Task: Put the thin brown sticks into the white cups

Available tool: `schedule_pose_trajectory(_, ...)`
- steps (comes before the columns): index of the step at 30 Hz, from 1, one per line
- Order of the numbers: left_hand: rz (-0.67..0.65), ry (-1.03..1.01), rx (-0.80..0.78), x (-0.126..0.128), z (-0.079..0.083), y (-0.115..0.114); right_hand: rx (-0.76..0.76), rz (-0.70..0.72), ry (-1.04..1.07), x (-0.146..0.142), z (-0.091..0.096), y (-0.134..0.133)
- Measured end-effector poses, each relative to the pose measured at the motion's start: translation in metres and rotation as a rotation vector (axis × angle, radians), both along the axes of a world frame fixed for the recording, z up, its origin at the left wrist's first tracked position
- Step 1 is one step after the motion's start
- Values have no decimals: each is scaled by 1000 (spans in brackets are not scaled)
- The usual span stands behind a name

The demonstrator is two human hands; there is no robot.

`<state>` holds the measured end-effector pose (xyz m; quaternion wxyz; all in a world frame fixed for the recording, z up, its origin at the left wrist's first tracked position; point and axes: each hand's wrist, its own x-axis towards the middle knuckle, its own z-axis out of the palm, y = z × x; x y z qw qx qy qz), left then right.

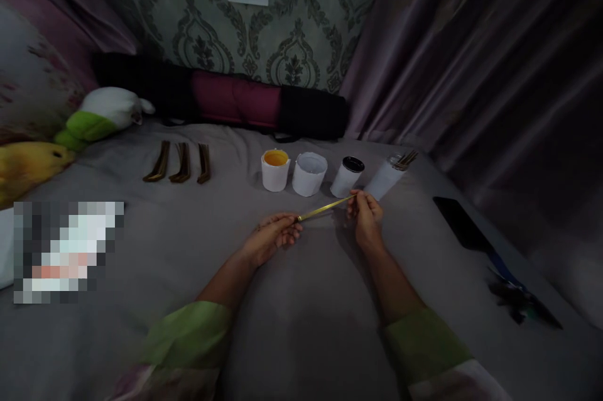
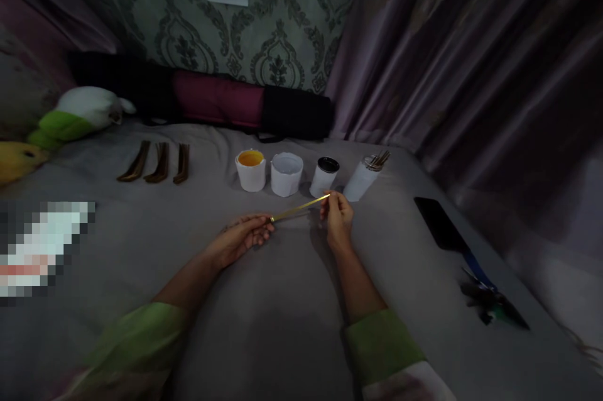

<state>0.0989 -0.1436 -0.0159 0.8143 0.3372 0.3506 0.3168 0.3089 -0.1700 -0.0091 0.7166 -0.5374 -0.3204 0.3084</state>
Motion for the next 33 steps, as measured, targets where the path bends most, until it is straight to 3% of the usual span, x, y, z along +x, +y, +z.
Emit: schedule_pose_trajectory(33, -3, -20, -34, -4, 0, 0, -57, 28, -44, -4, 26, -11)
